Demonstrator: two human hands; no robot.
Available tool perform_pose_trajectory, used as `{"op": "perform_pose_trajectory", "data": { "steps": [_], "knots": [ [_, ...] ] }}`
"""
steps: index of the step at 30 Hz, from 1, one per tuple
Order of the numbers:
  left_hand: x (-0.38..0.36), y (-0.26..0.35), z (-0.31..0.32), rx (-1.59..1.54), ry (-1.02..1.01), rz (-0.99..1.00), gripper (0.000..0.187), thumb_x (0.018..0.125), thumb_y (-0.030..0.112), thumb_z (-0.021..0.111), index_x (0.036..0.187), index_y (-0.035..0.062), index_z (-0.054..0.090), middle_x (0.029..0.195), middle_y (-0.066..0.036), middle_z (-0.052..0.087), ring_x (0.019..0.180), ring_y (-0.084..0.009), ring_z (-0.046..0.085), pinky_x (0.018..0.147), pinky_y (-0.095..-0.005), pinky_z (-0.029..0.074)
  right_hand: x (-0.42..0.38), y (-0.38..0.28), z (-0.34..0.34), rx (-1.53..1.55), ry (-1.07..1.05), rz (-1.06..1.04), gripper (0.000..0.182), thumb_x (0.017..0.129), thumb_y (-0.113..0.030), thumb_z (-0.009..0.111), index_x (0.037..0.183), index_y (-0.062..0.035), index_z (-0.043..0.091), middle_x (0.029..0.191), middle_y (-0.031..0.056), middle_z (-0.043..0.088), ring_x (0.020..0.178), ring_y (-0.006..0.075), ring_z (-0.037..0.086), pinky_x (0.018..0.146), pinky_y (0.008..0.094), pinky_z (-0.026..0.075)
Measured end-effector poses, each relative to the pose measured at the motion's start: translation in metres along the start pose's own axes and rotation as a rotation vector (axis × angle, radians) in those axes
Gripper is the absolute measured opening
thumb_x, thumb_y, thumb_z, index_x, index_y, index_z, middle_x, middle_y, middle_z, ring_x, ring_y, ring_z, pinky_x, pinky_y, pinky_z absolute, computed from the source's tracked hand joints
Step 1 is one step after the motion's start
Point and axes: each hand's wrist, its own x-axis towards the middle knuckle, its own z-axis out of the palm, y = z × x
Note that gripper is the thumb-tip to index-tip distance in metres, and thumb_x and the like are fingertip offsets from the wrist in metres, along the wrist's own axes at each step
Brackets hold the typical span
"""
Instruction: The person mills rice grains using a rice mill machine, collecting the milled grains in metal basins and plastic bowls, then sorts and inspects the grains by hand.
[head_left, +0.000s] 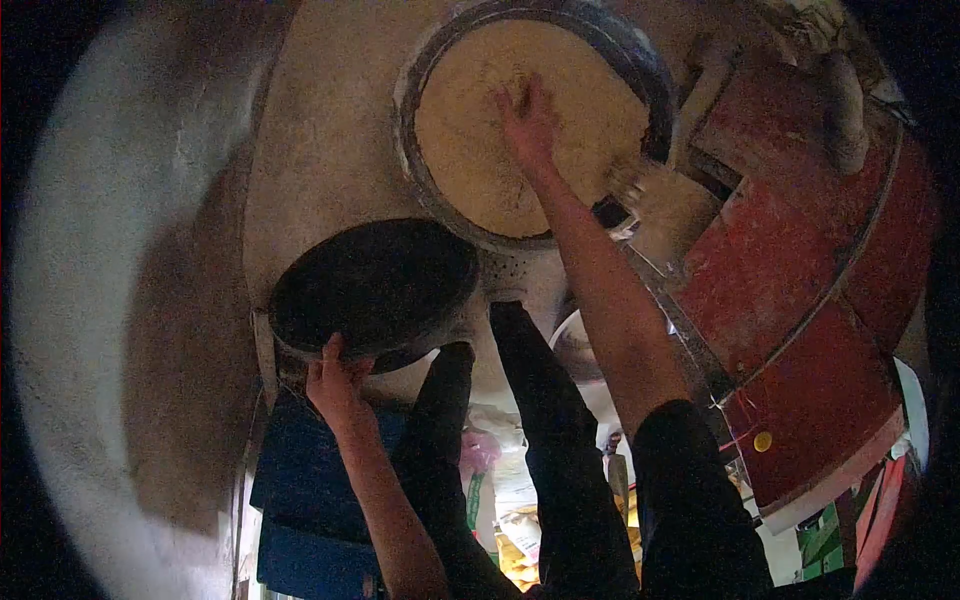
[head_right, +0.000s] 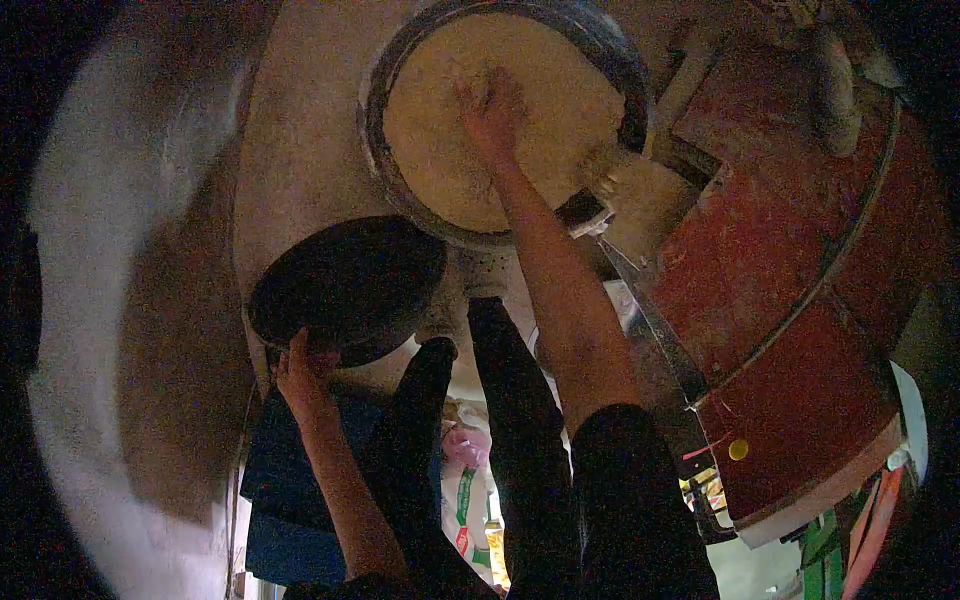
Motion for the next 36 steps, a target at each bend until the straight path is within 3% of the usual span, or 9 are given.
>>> {"op": "perform_pose_trajectory", "data": {
  "steps": [6, 10, 16, 18, 21, 29, 30, 34, 36],
  "knots": [
    [-0.001, 0.0, 0.007, -0.03, 0.079, -0.045, 0.03, 0.08, 0.017, 0.066, 0.097, -0.0046, 0.052, 0.092, -0.013, 0.061, 0.061, -0.0193, 0.062, 0.059, -0.0329, 0.055, -0.037, 0.071, -0.047, -0.12, 0.3, 0.215, 0.074, 0.09, -0.052, 0.04, 0.142, -0.0038, 0.02, 0.142, 0.0244, 0.027, 0.132, 0.0327, 0.028, 0.108, 0.0519, 0.003],
    [0.0, 0.002, 0.009, -0.011, -0.006, -0.035, 0.027, 0.079, 0.014, 0.066, 0.092, -0.0068, 0.053, 0.088, -0.015, 0.061, 0.059, -0.0191, 0.062, 0.059, -0.032, 0.057, -0.041, 0.077, -0.011, 0.398, 0.131, 0.241, 0.077, 0.087, -0.053, 0.049, 0.138, 0.0007, 0.027, 0.139, 0.0231, 0.031, 0.128, 0.0369, 0.032, 0.103, 0.0447, 0.03],
    [-0.006, 0.016, 0.023, -0.024, 0.045, -0.033, 0.026, 0.079, 0.013, 0.066, 0.089, -0.0071, 0.053, 0.08, -0.017, 0.062, 0.058, -0.0196, 0.063, 0.06, -0.0315, 0.057, -0.056, -0.004, -0.025, 0.333, -0.235, -0.01, 0.067, 0.092, -0.043, 0.045, 0.138, 0.0014, 0.026, 0.141, 0.0221, 0.03, 0.13, 0.0327, 0.031, 0.106, 0.0405, 0.025],
    [0.0, 0.012, 0.021, -0.007, 0.054, 0.006, 0.025, 0.079, 0.013, 0.065, 0.089, -0.0069, 0.053, 0.078, -0.016, 0.062, 0.058, -0.0194, 0.063, 0.06, -0.0317, 0.057, -0.042, 0.026, -0.025, -0.035, 0.274, 0.014, 0.066, 0.089, -0.036, 0.052, 0.135, 0.0045, 0.03, 0.139, 0.0229, 0.032, 0.129, 0.0328, 0.032, 0.105, 0.0401, 0.027],
    [-0.001, 0.017, 0.024, -0.01, 0.06, 0.052, 0.024, 0.079, 0.013, 0.065, 0.089, -0.006, 0.053, 0.078, -0.015, 0.062, 0.056, -0.019, 0.062, 0.059, -0.0318, 0.056, -0.033, 0.023, -0.043, 0.071, 0.39, 0.29, 0.065, 0.087, -0.032, 0.056, 0.134, 0.0064, 0.032, 0.139, 0.0235, 0.032, 0.13, 0.0332, 0.031, 0.105, 0.0398, 0.027],
    [0.007, 0.023, 0.016, 0.146, 0.182, 0.068, 0.018, 0.079, 0.014, 0.061, 0.088, -0.0001, 0.054, 0.076, -0.008, 0.058, 0.06, -0.015, 0.057, 0.053, -0.0285, 0.05, -0.013, 0.046, -0.014, 0.282, -0.135, 0.012, 0.07, 0.092, -0.039, 0.044, 0.143, -0.0011, 0.015, 0.143, 0.0163, 0.029, 0.133, 0.029, 0.027, 0.11, 0.042, 0.016],
    [0.01, 0.023, 0.012, 0.133, 0.196, 0.074, 0.015, 0.079, 0.013, 0.06, 0.085, 0.0012, 0.054, 0.073, -0.006, 0.056, 0.061, -0.0144, 0.055, 0.052, -0.0289, 0.048, -0.006, 0.051, -0.024, -0.373, -0.344, 0.078, 0.07, 0.093, -0.041, 0.041, 0.143, -0.0026, 0.013, 0.144, 0.0162, 0.027, 0.133, 0.0277, 0.026, 0.11, 0.0451, 0.014],
    [0.007, 0.03, 0.019, 0.036, 0.233, 0.123, 0.013, 0.078, 0.012, 0.059, 0.075, 0.0042, 0.05, 0.067, -0.002, 0.049, 0.06, -0.0129, 0.05, 0.052, -0.0295, 0.043, 0.011, 0.045, -0.031, 0.212, 0.48, 0.534, 0.051, 0.098, -0.033, 0.034, 0.139, -0.0037, 0.027, 0.131, 0.0181, 0.041, 0.112, 0.0337, 0.047, 0.099, 0.0461, 0.033],
    [0.017, 0.026, 0.011, 0.132, 0.24, 0.134, 0.015, 0.079, 0.013, 0.059, 0.074, 0.0046, 0.048, 0.068, -0.002, 0.048, 0.06, -0.0123, 0.048, 0.053, -0.0287, 0.042, 0.016, 0.035, -0.019, 0.325, 0.187, 0.296, 0.074, 0.087, -0.052, 0.041, 0.139, -0.0017, 0.025, 0.134, 0.0202, 0.038, 0.119, 0.0337, 0.042, 0.102, 0.0453, 0.03]
  ]
}}
